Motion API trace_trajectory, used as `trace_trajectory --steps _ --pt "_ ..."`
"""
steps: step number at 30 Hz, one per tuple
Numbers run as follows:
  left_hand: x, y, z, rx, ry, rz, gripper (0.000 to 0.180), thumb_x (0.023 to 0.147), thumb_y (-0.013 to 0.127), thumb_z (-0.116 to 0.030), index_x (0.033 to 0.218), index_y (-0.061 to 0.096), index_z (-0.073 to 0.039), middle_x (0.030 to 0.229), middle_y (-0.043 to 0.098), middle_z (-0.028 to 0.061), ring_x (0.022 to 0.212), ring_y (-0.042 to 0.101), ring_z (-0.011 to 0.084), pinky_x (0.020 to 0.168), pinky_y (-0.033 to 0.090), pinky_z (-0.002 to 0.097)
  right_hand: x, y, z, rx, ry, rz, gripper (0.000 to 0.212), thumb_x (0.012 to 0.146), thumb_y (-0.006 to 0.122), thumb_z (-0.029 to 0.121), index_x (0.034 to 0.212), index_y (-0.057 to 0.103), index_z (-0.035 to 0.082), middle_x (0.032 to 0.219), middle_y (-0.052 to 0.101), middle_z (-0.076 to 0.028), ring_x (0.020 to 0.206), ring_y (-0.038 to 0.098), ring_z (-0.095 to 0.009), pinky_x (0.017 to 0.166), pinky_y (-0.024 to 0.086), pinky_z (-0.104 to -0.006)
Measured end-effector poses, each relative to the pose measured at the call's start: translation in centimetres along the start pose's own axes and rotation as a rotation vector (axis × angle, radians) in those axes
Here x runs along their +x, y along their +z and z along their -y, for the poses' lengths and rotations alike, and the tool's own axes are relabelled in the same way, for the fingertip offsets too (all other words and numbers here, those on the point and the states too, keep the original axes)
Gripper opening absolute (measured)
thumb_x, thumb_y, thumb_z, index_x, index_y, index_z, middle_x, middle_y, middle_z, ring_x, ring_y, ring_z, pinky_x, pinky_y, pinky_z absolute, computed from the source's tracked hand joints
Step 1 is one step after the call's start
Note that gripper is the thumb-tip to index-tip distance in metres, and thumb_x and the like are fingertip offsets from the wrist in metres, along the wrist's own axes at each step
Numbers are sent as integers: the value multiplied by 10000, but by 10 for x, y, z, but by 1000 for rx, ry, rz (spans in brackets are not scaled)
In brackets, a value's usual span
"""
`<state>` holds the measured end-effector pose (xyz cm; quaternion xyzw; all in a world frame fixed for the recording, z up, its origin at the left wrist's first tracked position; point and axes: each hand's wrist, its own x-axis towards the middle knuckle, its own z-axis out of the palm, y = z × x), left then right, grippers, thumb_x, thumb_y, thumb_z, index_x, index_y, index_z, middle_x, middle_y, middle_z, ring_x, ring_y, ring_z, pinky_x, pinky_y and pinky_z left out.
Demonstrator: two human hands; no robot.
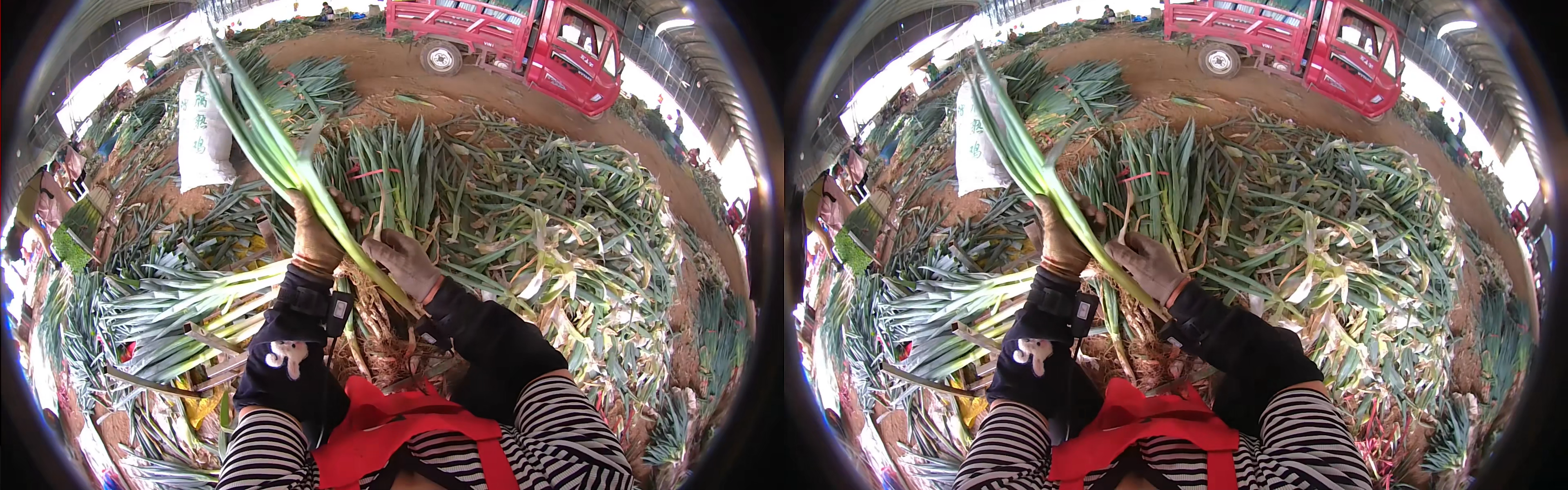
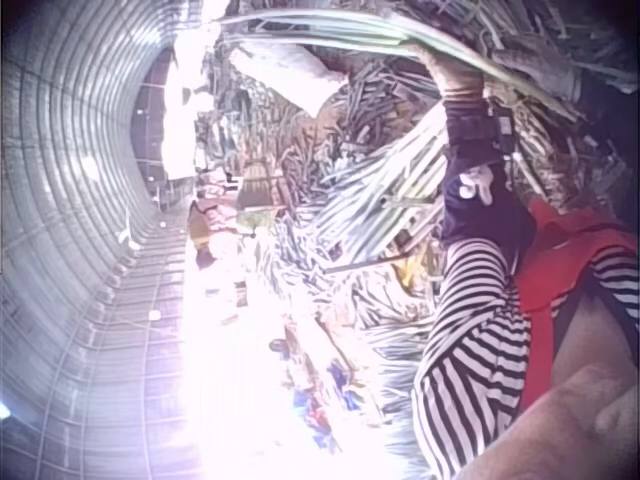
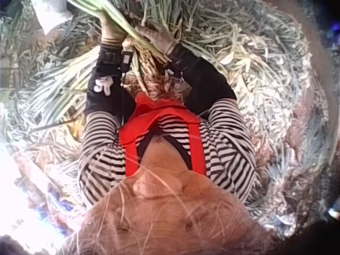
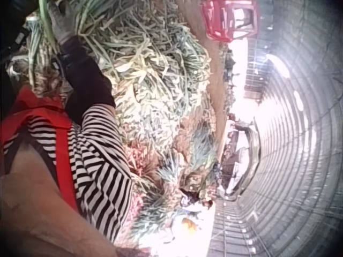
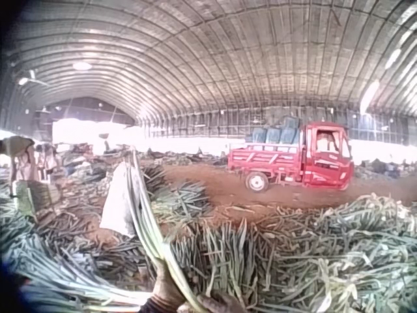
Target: The person processes leeks by hand, pulling individual leeks from a pile, peeling away the outer layers, and placing the cleaned leeks onto a metal frame before securing them with a red tie.
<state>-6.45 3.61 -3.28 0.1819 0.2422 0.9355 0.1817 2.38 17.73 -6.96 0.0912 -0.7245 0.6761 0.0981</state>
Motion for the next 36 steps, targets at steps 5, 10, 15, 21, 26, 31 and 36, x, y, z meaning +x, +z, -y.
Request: trace_trajectory --steps 5,10,15,21,26,31,36 --pt "-9 -8 20 156 -22 1 631 874 466 -625 1174 528 -73 977 607 85 901 595 219 829 504 378 9 17 -1 145 -81 -125 296 909 630 298 911 581 6 770 560 -32 688 503 -135 638 424 -313" --pt "-10 6 36 183 18 -82 632 868 442 -657 1067 540 -66 845 577 56 772 558 179 776 476 293 8 8 -14 -458 -255 -237 238 944 563 194 942 553 -44 743 533 -115 686 524 -151 648 442 -321" --pt "2 -6 31 114 99 -87 716 737 465 -784 781 563 -76 631 483 4 620 487 141 621 434 249 8 20 -6 155 14 -251 239 957 536 221 942 568 -15 764 499 -29 705 475 -100 656 414 -276" --pt "0 -1 23 -7 35 -28 730 784 586 -658 1206 545 -64 727 523 0 638 510 163 647 474 329 7 17 8 415 -51 -273 286 975 510 285 1042 597 20 896 592 2 803 543 -76 716 437 -226" --pt "0 -6 -2 -191 -35 134 540 854 668 -340 1296 495 -82 787 526 10 558 461 122 620 459 314 10 -11 8 822 262 -126 256 973 496 311 1021 570 72 746 525 10 541 442 -83 493 369 -232" --pt "4 -30 -45 -131 16 187 538 859 663 -357 1282 493 -71 767 510 5 536 430 88 494 373 254 1 -75 8 413 437 -242 293 938 543 371 965 606 86 665 495 54 442 369 -35 384 270 -194" --pt "4 -63 -99 -63 278 37 570 857 648 -422 1255 510 -39 720 491 8 476 400 82 444 360 225 -23 -158 -16 178 429 -427 334 911 566 383 956 640 61 668 500 42 455 408 -53 398 298 -213"
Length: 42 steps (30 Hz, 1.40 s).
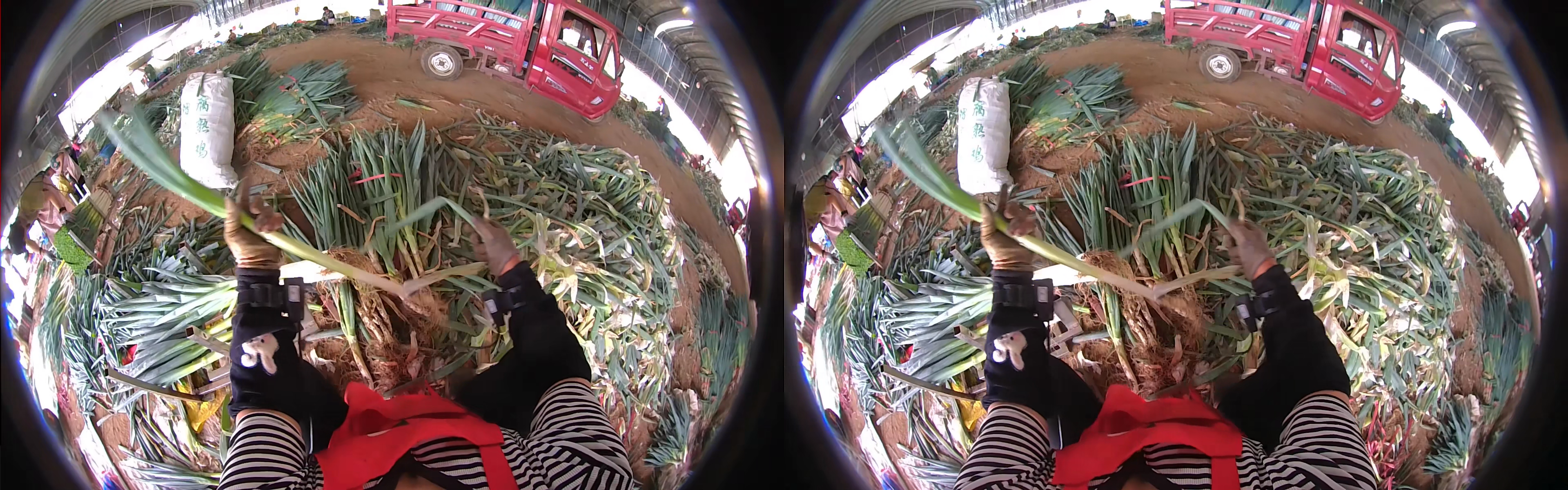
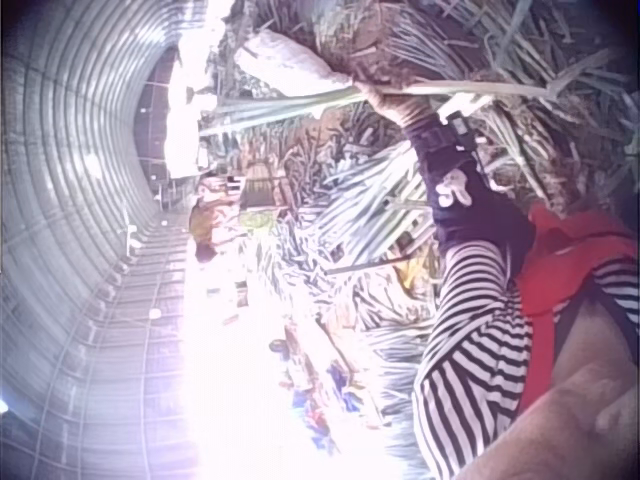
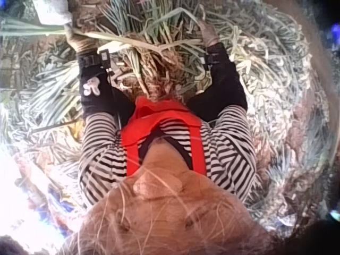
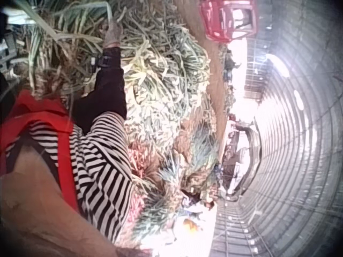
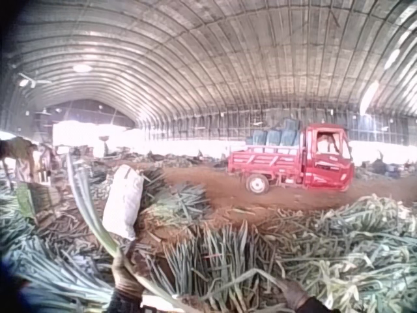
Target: The person processes leeks by hand, pulling individual leeks from a pile, peeling away the outer layers, and placing the cleaned leeks onto a metal frame before securing them with a red tie.
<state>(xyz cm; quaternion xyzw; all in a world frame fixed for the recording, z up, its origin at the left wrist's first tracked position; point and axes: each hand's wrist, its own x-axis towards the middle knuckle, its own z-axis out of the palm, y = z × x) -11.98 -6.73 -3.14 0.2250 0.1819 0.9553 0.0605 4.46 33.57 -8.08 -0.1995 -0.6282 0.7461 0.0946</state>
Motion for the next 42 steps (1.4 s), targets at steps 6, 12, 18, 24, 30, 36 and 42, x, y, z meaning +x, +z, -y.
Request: trace_trajectory --steps 6,12,18,24,30,36,42 --pt "3 -28 -38 -69 98 -16 612 824 651 -479 1241 536 -46 696 442 -21 461 403 70 427 337 224 29 -103 -23 -80 -78 -362 321 870 601 370 1022 609 87 707 519 -14 504 470 -124 465 400 -263" --pt "-1 -26 -42 -100 105 160 764 818 642 -520 1365 434 -29 764 468 12 487 389 89 484 359 240 70 -152 -31 -371 -198 -553 380 889 568 361 803 605 -7 621 542 -38 576 532 -143 540 439 -314" --pt "-5 -16 -44 -145 106 221 814 785 675 -529 1378 421 -32 797 486 32 501 409 93 481 361 239 90 -193 -47 -1212 -334 -740 296 883 535 309 908 621 27 783 646 -174 778 634 -339 692 481 -433" --pt "-14 -25 -99 -95 84 414 867 774 685 -545 1424 359 -73 974 562 80 587 451 114 516 381 250 48 -133 -16 -1447 71 -718 512 840 587 404 1221 531 67 1207 535 -278 1085 523 -445 910 419 -493" --pt "-10 -1 -53 -114 50 316 834 732 700 -579 1381 434 -126 911 520 54 674 469 141 556 400 250 -12 44 24 -952 -662 -176 306 876 613 344 888 667 43 754 657 -121 712 648 -240 668 488 -346" --pt "-16 28 12 -56 -79 140 722 781 621 -609 1318 488 -144 806 463 5 652 411 112 551 380 243 -56 169 26 -736 -1181 233 182 764 732 269 805 675 101 773 660 -66 701 629 -222 682 489 -352" --pt "-33 53 49 100 -187 134 689 817 611 -583 1310 478 -121 831 483 -2 657 439 102 587 387 247 -66 193 20 -709 -1032 190 207 770 721 265 872 663 95 774 622 -58 760 613 -261 743 463 -354"
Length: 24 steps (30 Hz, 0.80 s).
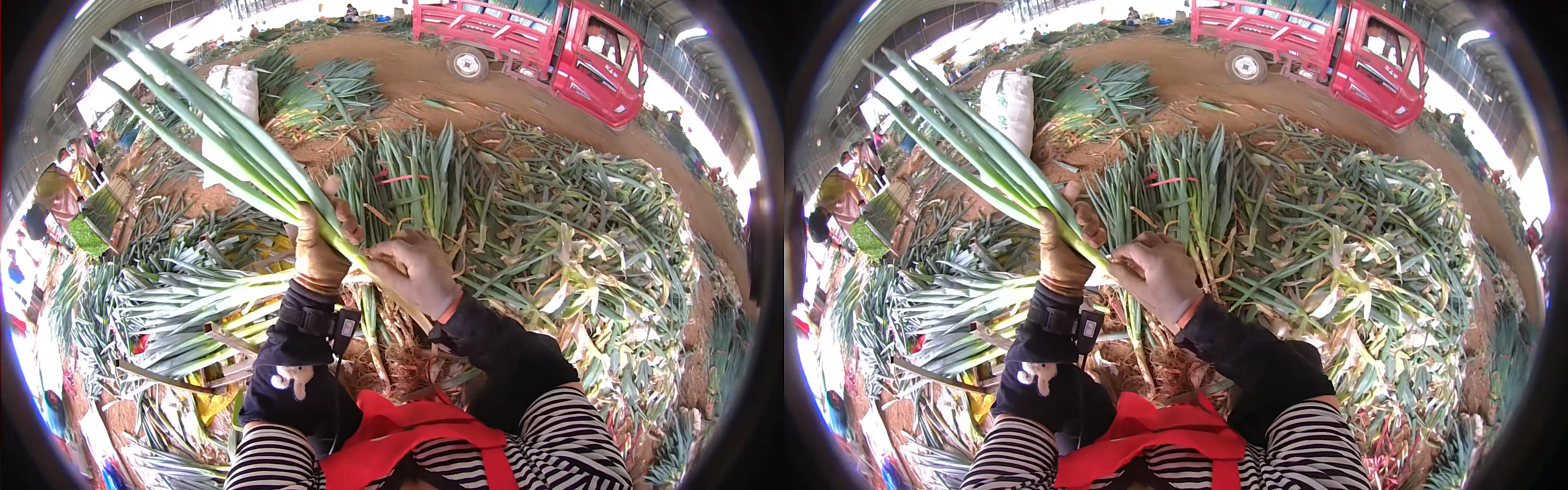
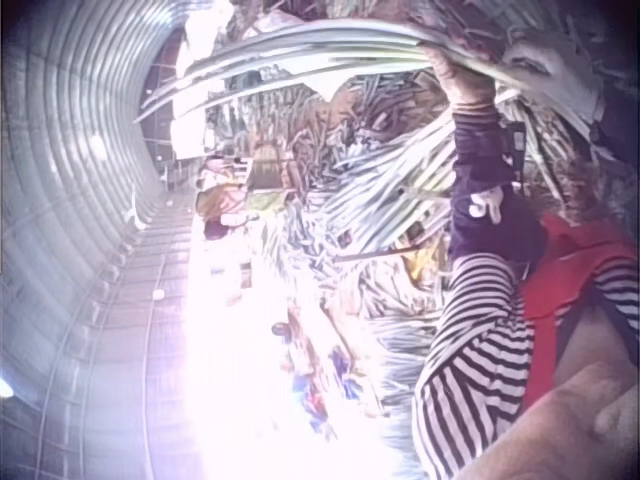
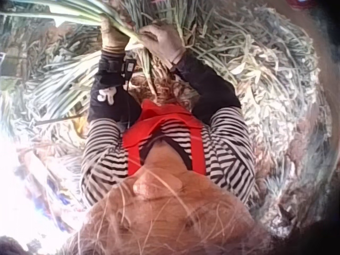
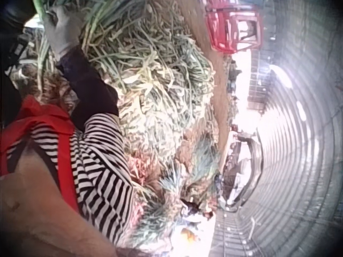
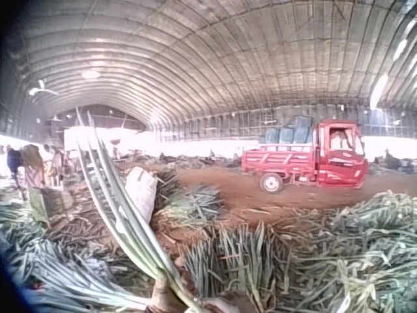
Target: The person processes leeks by hand, pulling individual leeks from a pile, peeling away the outer layers, and placing the cleaned leeks onto a metal frame before securing them with a red tie.
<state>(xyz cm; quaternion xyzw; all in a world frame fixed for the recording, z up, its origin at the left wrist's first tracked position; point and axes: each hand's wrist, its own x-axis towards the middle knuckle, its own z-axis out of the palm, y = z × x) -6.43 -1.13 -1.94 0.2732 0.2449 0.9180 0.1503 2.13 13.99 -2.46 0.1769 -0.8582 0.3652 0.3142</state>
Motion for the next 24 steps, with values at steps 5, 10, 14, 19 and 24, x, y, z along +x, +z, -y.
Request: trace_trajectory --steps 5,10,14,19,24 --pt "-7 18 12 98 -7 30 695 832 613 -560 1288 471 -55 807 460 1 651 454 114 586 415 261 2 6 -8 439 419 234 276 832 657 255 896 599 -8 871 579 -111 785 577 -219 703 446 -323" --pt "-7 21 16 176 27 30 722 826 621 -560 1274 470 -14 807 461 8 651 454 122 573 423 264 -1 10 -7 550 449 201 240 838 636 214 895 589 -15 824 545 -63 778 524 -131 704 426 -276" --pt "-6 23 16 156 9 58 706 826 610 -576 1269 482 -42 804 463 2 638 438 106 575 405 254 -4 9 -21 449 335 169 240 843 634 196 931 601 -24 846 566 -80 781 549 -149 709 440 -276" --pt "-5 18 12 50 -28 49 689 827 570 -614 1261 489 -86 808 463 -5 631 418 93 578 382 245 -8 4 -18 695 488 280 210 855 628 167 937 605 -24 865 580 -74 779 538 -121 698 440 -248" --pt "-5 15 9 52 -26 27 718 805 556 -653 1260 497 -102 797 459 -4 650 429 105 598 403 266 -16 6 -18 602 333 227 192 911 586 153 982 625 -20 907 607 -74 831 564 -102 744 474 -249"
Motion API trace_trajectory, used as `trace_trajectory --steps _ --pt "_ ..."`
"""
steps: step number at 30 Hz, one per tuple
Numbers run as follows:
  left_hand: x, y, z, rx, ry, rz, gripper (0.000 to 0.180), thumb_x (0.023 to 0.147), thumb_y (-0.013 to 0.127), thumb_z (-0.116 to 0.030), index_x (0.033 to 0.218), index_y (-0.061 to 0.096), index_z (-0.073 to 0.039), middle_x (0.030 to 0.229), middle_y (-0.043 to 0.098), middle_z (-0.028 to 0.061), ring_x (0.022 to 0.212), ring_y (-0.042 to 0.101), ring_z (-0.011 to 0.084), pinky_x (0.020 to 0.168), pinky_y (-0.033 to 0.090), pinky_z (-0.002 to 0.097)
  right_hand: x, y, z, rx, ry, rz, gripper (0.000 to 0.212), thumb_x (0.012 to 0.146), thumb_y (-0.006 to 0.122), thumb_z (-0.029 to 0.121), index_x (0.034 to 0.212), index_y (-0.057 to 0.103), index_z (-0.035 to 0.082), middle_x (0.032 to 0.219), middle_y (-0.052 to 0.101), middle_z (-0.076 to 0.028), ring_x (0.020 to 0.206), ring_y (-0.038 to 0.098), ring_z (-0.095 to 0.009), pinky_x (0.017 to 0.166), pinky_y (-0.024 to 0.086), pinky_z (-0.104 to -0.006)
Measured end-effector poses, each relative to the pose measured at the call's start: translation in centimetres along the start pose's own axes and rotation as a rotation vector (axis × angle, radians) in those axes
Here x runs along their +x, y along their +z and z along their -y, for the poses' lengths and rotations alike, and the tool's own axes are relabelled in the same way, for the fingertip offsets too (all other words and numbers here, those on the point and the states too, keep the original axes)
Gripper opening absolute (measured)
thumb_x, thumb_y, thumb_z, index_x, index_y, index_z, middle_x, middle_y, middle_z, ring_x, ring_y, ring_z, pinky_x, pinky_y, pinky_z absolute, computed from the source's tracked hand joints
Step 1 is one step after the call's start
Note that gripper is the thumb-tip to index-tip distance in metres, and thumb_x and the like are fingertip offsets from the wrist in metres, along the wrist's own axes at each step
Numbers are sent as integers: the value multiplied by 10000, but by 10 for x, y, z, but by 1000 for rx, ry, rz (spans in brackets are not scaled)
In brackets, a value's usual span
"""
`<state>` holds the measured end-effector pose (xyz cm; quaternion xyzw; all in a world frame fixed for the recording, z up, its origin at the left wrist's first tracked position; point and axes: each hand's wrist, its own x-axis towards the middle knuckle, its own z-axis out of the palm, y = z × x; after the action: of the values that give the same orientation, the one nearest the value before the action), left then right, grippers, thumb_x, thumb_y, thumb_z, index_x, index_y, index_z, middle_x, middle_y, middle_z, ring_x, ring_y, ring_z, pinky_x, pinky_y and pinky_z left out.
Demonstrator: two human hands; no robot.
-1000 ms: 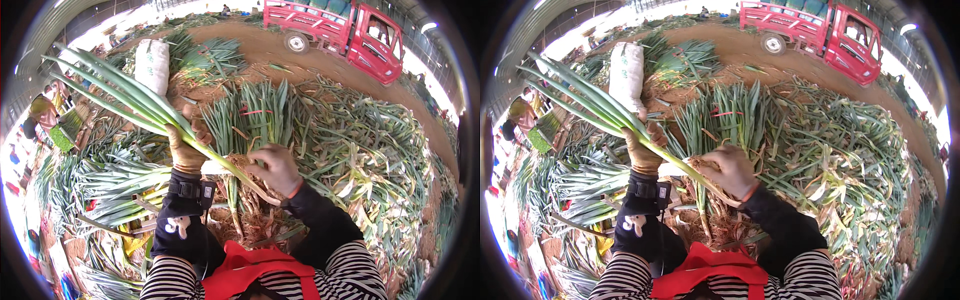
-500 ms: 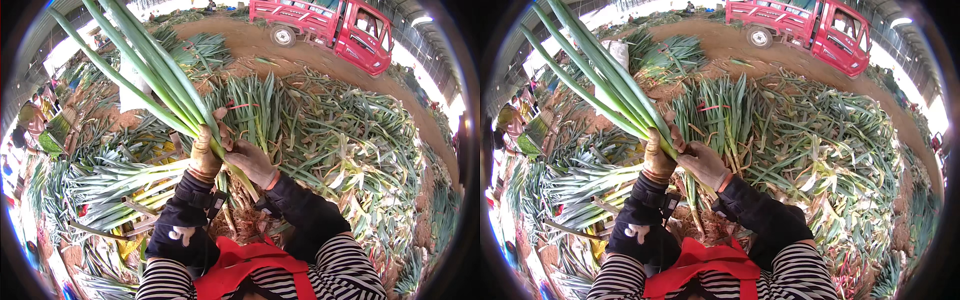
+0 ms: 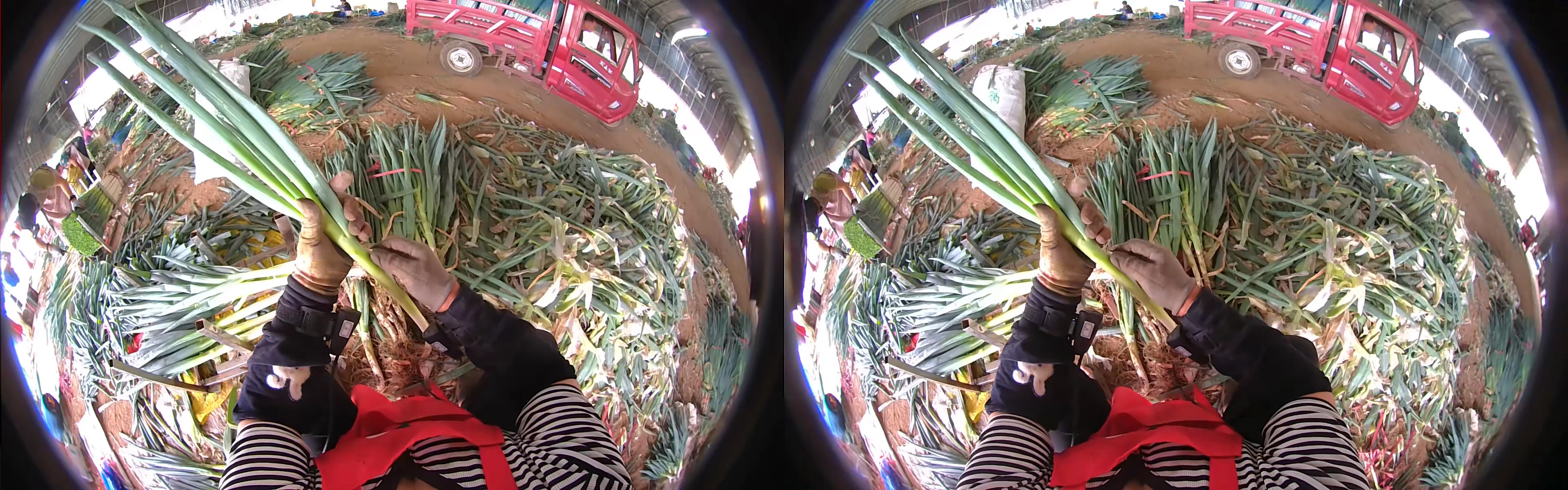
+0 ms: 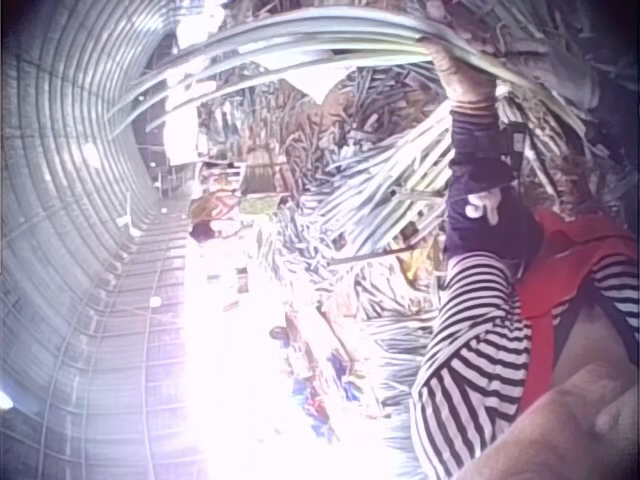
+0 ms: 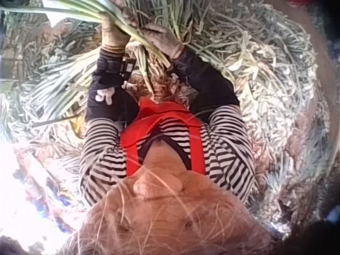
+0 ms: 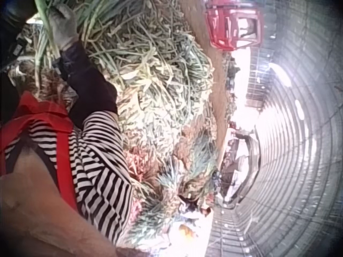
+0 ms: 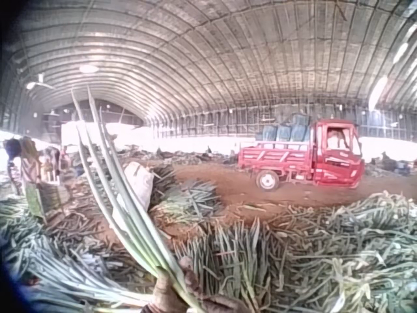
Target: The person processes leeks by hand, pulling individual leeks from a pile, peeling away the outer layers, and placing the cleaned leeks onto a metal frame before securing them with a red tie.
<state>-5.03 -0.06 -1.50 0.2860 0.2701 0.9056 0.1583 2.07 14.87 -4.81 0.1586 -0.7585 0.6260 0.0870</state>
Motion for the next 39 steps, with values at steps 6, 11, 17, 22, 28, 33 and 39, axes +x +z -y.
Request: trace_trajectory --steps 6,11,17,22,28,33,39 --pt "-5 10 0 -15 -82 184 746 763 510 -728 1198 545 -123 684 436 3 617 445 172 742 474 421 1 -8 -2 625 421 281 238 931 530 151 1055 598 -41 924 631 -132 777 663 -233 666 564 -354" --pt "-11 16 0 -110 -159 227 715 760 458 -760 1166 552 -179 636 416 -13 533 434 145 611 488 412 -2 -2 -8 749 844 398 225 910 565 217 914 629 1 791 632 -80 718 668 -206 607 569 -346" --pt "1 4 -16 -205 -137 189 748 786 486 -722 1196 545 -99 678 480 -19 484 419 77 447 395 253 -7 -11 -114 -659 384 647 239 918 548 284 949 606 54 857 594 -58 772 607 -168 654 480 -314" --pt "2 -46 -44 -143 -57 -128 675 823 519 -659 1233 534 -123 749 464 -15 536 368 76 488 331 215 -13 -38 -104 -1183 415 327 409 952 477 388 1207 500 69 1156 534 -113 1042 547 -219 845 444 -367" --pt "11 -89 -57 -257 -76 -246 670 827 540 -632 1229 539 -97 770 502 -1 578 429 81 527 403 218 -16 -16 -49 311 158 437 519 998 363 449 1298 483 43 1330 496 -95 1230 468 -196 997 385 -343" --pt "8 -85 -69 -269 41 -399 642 846 523 -636 1083 533 -39 761 542 31 569 447 94 517 406 235 -27 3 -26 615 301 718 528 1008 327 419 1243 520 -13 966 627 -91 918 619 -167 876 486 -302" --pt "0 -65 -36 -242 49 -462 415 925 523 -471 901 519 -56 767 529 35 607 504 138 616 520 303 -20 7 -19 714 389 478 554 996 332 481 1181 575 19 831 600 -20 711 562 -67 617 472 -192"
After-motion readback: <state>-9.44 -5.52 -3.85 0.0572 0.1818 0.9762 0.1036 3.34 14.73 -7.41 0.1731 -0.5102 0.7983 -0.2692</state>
